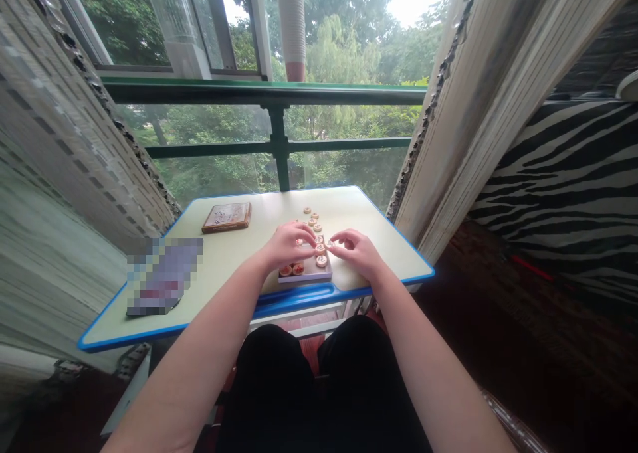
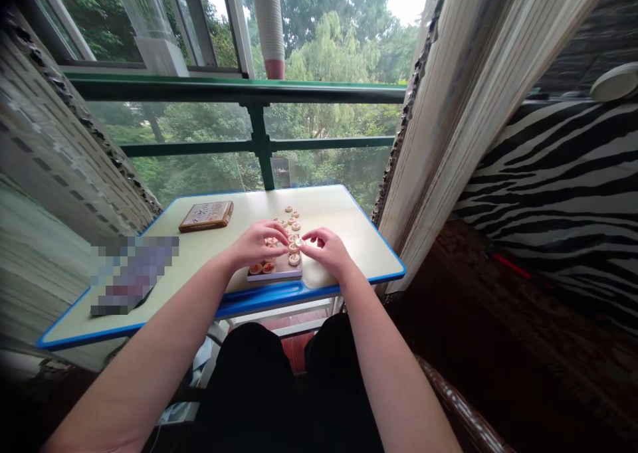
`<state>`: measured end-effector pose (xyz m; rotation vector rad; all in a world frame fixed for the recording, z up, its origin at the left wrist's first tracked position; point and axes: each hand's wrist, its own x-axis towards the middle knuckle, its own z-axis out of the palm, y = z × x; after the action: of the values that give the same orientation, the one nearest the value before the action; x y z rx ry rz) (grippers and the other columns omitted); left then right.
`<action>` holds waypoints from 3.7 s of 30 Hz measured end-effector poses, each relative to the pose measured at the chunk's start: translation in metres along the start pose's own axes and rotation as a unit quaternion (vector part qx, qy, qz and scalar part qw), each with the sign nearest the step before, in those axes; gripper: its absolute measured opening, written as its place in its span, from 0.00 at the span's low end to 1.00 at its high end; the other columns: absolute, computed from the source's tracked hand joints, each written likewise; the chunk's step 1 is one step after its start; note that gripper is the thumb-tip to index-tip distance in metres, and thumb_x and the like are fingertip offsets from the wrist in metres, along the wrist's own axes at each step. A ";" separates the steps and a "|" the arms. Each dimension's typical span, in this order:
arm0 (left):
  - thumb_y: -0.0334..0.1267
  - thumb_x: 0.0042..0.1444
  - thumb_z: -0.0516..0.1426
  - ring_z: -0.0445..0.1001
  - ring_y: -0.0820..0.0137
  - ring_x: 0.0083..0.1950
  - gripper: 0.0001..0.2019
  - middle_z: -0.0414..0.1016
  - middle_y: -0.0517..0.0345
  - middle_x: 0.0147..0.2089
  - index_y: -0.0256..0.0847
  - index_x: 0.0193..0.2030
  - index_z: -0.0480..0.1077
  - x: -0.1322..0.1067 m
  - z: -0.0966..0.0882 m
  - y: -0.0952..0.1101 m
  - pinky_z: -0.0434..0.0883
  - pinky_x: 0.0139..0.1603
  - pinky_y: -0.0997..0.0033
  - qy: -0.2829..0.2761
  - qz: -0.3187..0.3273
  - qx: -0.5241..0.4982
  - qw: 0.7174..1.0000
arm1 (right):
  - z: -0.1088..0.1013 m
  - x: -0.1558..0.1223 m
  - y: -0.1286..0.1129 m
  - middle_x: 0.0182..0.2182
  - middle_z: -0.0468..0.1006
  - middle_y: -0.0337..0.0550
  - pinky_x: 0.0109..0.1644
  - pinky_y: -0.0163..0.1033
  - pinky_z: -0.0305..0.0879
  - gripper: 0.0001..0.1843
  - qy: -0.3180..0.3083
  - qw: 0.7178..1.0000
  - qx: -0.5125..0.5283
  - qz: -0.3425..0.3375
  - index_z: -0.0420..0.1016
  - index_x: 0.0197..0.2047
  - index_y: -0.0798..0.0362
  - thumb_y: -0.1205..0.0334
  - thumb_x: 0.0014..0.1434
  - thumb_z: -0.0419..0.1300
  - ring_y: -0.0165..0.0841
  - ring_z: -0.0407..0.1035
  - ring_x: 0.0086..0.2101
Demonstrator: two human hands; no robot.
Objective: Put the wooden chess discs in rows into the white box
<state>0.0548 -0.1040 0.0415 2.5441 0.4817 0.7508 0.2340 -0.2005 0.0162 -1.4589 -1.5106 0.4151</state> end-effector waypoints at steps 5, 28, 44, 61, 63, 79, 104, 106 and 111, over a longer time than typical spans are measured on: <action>0.41 0.46 0.62 0.71 0.66 0.42 0.07 0.76 0.54 0.37 0.41 0.28 0.77 -0.001 0.000 -0.002 0.66 0.47 0.65 -0.020 0.000 0.001 1.000 | 0.005 0.000 -0.003 0.29 0.69 0.39 0.33 0.34 0.58 0.12 -0.051 0.998 -0.048 -0.005 0.76 0.33 0.54 0.57 0.46 0.65 0.27 0.60 0.28; 0.41 0.44 0.61 0.69 0.64 0.43 0.05 0.76 0.56 0.37 0.43 0.24 0.77 0.000 0.006 -0.003 0.61 0.50 0.62 -0.057 -0.025 0.064 0.996 | 0.008 0.002 0.000 0.31 0.71 0.40 0.38 0.35 0.59 0.09 -0.095 0.991 -0.093 -0.035 0.75 0.32 0.53 0.59 0.46 0.65 0.30 0.64 0.33; 0.38 0.47 0.56 0.70 0.63 0.44 0.07 0.79 0.59 0.35 0.43 0.26 0.76 0.000 0.006 -0.001 0.55 0.55 0.58 -0.035 -0.047 0.097 0.993 | 0.008 0.002 0.000 0.30 0.71 0.38 0.36 0.35 0.59 0.08 -0.093 0.992 -0.083 -0.035 0.73 0.30 0.53 0.61 0.45 0.65 0.29 0.63 0.31; 0.36 0.47 0.53 0.69 0.62 0.47 0.11 0.79 0.57 0.38 0.44 0.30 0.78 0.005 0.011 -0.012 0.54 0.54 0.57 -0.013 -0.073 0.128 0.989 | 0.007 0.002 0.003 0.30 0.71 0.39 0.38 0.35 0.59 0.08 -0.101 0.991 -0.078 -0.035 0.75 0.32 0.53 0.60 0.46 0.64 0.29 0.64 0.32; 0.36 0.47 0.53 0.69 0.62 0.47 0.11 0.79 0.58 0.39 0.44 0.31 0.78 0.005 0.011 -0.013 0.54 0.54 0.57 -0.015 -0.074 0.128 0.989 | 0.007 0.002 0.002 0.31 0.71 0.39 0.38 0.35 0.59 0.08 -0.102 0.991 -0.077 -0.035 0.75 0.32 0.53 0.61 0.46 0.64 0.29 0.64 0.32; 0.31 0.44 0.50 0.70 0.62 0.46 0.14 0.79 0.58 0.37 0.44 0.28 0.78 0.007 0.012 -0.012 0.54 0.55 0.57 -0.023 -0.083 0.114 0.990 | 0.006 0.001 -0.001 0.30 0.71 0.39 0.38 0.35 0.59 0.08 -0.104 0.991 -0.073 -0.031 0.75 0.31 0.53 0.61 0.45 0.64 0.29 0.64 0.32; 0.33 0.42 0.49 0.73 0.66 0.39 0.16 0.78 0.61 0.31 0.43 0.32 0.77 0.008 -0.003 -0.038 0.63 0.49 0.65 0.227 -0.281 0.004 0.932 | 0.007 0.004 0.000 0.29 0.72 0.39 0.37 0.35 0.59 0.06 -0.061 0.998 -0.029 -0.007 0.75 0.31 0.54 0.66 0.49 0.58 0.28 0.61 0.29; 0.33 0.42 0.50 0.73 0.66 0.40 0.16 0.78 0.61 0.31 0.43 0.32 0.77 0.009 -0.002 -0.042 0.63 0.49 0.65 0.217 -0.288 -0.007 0.933 | 0.007 0.006 -0.001 0.29 0.72 0.39 0.37 0.35 0.60 0.06 -0.049 0.999 -0.012 0.014 0.75 0.32 0.54 0.65 0.49 0.58 0.28 0.62 0.29; 0.34 0.42 0.50 0.73 0.66 0.41 0.16 0.78 0.59 0.35 0.43 0.34 0.77 0.012 0.000 -0.048 0.64 0.49 0.66 0.199 -0.289 -0.024 0.936 | 0.007 0.026 -0.006 0.31 0.75 0.41 0.38 0.36 0.61 0.09 -0.029 0.998 0.015 0.059 0.75 0.32 0.55 0.61 0.51 0.56 0.29 0.64 0.31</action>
<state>0.0546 -0.0581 0.0225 2.0229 1.2552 1.0177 0.2296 -0.1759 0.0272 -1.5285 -1.4613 0.5539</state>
